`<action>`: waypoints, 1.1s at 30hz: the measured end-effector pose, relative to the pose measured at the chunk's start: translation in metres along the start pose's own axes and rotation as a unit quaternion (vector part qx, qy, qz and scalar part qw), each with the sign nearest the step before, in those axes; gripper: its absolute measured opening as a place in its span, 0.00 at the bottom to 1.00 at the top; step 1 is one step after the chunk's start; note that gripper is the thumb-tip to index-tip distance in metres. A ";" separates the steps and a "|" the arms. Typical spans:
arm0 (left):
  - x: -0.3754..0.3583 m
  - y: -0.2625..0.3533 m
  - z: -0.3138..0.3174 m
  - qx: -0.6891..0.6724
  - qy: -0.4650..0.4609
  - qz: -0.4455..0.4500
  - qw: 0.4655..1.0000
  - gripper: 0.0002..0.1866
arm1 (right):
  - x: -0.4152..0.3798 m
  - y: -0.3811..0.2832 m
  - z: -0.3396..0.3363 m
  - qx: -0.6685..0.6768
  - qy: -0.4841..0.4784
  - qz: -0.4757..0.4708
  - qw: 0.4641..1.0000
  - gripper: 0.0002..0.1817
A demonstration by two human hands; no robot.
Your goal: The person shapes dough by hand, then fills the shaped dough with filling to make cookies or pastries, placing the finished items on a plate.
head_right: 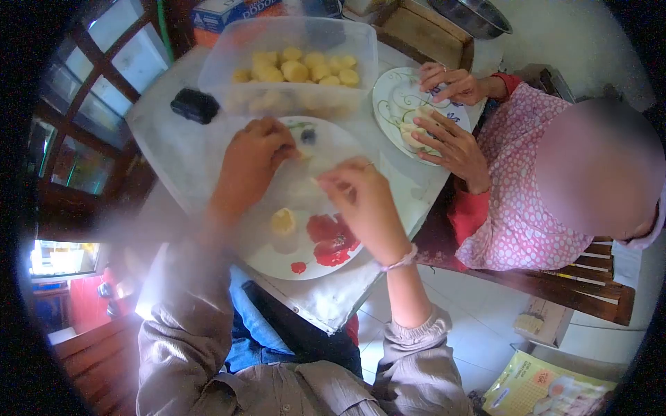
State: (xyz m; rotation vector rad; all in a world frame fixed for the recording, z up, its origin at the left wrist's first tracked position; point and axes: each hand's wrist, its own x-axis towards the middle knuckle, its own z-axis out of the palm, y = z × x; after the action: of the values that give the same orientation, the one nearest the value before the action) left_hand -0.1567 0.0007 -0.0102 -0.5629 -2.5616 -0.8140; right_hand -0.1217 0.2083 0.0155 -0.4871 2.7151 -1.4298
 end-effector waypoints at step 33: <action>-0.057 0.053 -0.016 -0.048 0.015 -0.134 0.990 0.21 | 0.002 -0.001 -0.030 -0.315 0.049 -0.074 0.945 0.15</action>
State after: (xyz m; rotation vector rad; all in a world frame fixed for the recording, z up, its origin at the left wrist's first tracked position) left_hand -0.0790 0.0165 -0.0013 -0.2326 -2.6151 -1.0318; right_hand -0.1288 0.2311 0.0338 -0.6626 3.2460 -0.5699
